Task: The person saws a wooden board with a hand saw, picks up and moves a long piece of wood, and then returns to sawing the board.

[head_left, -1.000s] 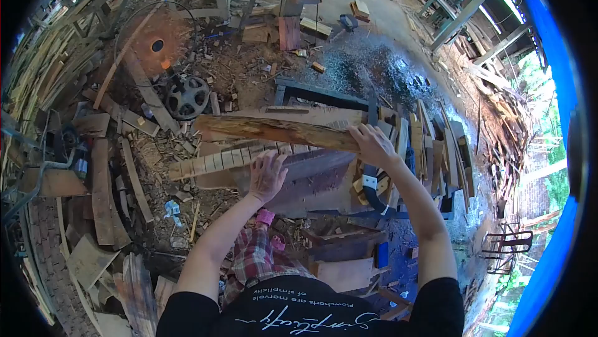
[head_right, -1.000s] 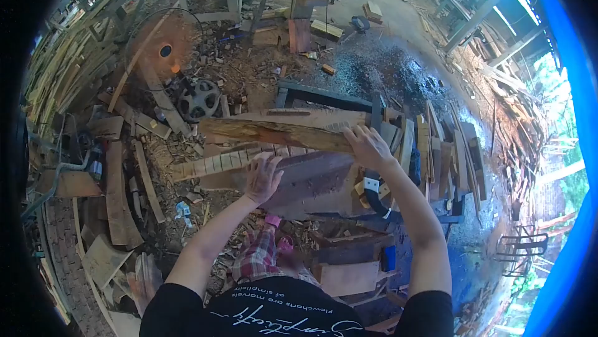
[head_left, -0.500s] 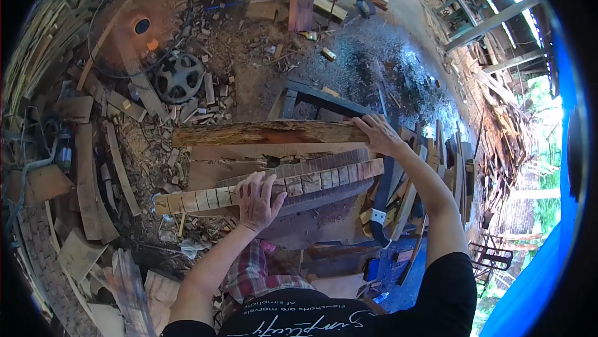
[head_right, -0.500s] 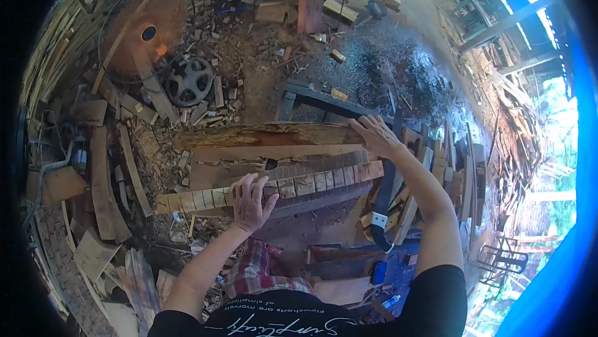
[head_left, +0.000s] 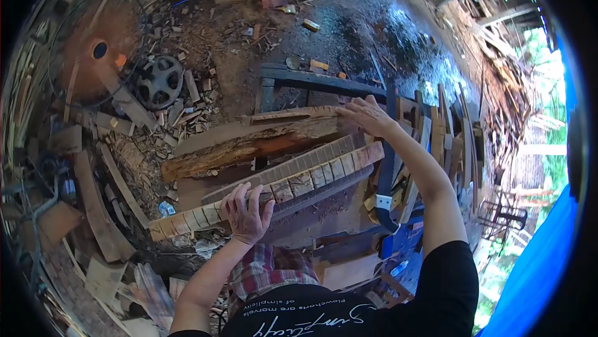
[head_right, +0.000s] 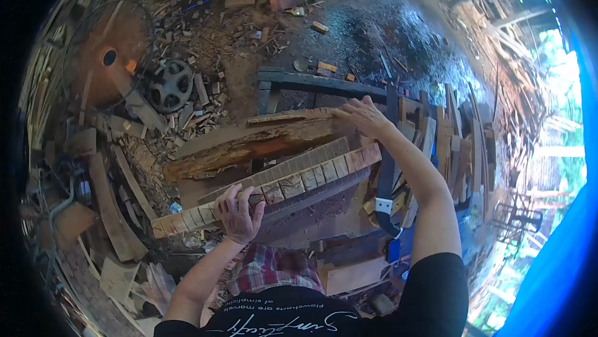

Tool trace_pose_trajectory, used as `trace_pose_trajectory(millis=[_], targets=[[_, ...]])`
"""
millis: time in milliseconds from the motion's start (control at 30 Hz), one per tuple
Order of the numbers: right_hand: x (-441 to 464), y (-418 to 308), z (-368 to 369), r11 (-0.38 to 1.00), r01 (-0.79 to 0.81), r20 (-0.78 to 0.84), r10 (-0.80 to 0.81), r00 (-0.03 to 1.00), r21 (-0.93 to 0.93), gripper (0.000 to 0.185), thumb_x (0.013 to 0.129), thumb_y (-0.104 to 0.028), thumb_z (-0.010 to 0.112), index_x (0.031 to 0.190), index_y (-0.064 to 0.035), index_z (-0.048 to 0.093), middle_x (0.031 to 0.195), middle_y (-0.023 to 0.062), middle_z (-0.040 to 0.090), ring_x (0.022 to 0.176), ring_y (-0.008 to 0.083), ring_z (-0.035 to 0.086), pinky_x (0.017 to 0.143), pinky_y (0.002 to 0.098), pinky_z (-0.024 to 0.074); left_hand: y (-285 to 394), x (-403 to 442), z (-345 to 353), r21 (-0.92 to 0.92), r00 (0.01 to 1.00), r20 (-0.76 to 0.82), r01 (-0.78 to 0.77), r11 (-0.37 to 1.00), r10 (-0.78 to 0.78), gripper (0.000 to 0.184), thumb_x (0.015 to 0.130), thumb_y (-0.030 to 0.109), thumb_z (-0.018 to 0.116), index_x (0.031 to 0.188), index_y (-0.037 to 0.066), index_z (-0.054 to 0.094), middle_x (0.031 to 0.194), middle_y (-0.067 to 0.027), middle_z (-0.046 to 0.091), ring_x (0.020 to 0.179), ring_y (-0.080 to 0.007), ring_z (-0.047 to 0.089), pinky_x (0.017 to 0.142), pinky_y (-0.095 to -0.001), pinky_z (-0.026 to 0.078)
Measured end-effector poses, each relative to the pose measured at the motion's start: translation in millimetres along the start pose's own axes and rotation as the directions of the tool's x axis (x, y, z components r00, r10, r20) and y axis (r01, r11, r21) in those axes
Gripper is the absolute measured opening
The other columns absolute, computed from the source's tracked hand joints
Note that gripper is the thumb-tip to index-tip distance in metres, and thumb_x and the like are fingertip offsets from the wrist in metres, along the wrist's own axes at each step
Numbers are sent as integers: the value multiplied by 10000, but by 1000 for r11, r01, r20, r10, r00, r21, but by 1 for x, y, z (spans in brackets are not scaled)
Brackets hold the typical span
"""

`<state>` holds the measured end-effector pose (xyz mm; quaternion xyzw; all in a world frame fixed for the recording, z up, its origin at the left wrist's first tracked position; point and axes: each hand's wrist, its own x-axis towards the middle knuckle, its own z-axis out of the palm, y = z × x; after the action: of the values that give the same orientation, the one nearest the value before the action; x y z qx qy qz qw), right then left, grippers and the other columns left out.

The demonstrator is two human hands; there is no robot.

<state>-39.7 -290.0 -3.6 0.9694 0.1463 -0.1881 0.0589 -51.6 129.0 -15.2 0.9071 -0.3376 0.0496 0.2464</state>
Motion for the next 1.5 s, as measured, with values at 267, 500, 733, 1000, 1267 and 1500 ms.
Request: trace_pose_trajectory(millis=[267,500,733,1000,1267,1500], targets=[[-91,-50,4,780,-381,-275,558,783,497,368,785,-112,609,1142,-77,525,1000,132,564,927,347,528,803,437,400,2,1,0,30,999,40,15,999,-16,452,839,445,561,1173,143,523,1147,-90,465,1088,-271,441,939,-429,271],[-211,-194,50,486,-726,-99,856,508,486,484,747,-235,702,1124,-25,484,1003,168,518,940,367,505,787,445,412,8,5,-2,56,998,65,-24,998,20,604,795,545,578,1216,119,501,1151,-84,465,1094,-264,440,947,-428,265],[-228,-212,111,300,-816,44,929,369,495,575,663,-255,757,1090,-44,434,983,158,520,928,353,527,781,458,409,9,3,-1,108,998,48,-47,993,42,574,803,566,561,1219,175,507,1137,-64,458,1089,-248,432,930,-431,280],[-248,-234,93,65,-345,-17,990,140,936,214,778,-184,664,801,-10,542,616,80,524,542,191,501,538,295,416,-13,-8,-24,155,994,109,-5,988,-12,538,762,484,637,1189,178,526,1145,-54,453,1096,-262,413,943,-434,290],[-249,-282,98,-102,108,76,973,219,989,142,879,-147,601,857,-7,589,624,-23,518,525,54,475,487,208,380,75,43,9,-44,999,30,27,999,-25,438,803,376,600,1160,124,558,1089,-101,542,1072,-266,487,928,-429,327],[-231,-298,79,-171,67,149,956,253,983,244,871,-238,627,790,-15,574,587,-38,482,537,41,420,476,227,350,144,88,113,154,997,2,73,985,-74,445,906,438,431,1215,137,538,1137,-100,564,1095,-254,499,921,-443,315]])
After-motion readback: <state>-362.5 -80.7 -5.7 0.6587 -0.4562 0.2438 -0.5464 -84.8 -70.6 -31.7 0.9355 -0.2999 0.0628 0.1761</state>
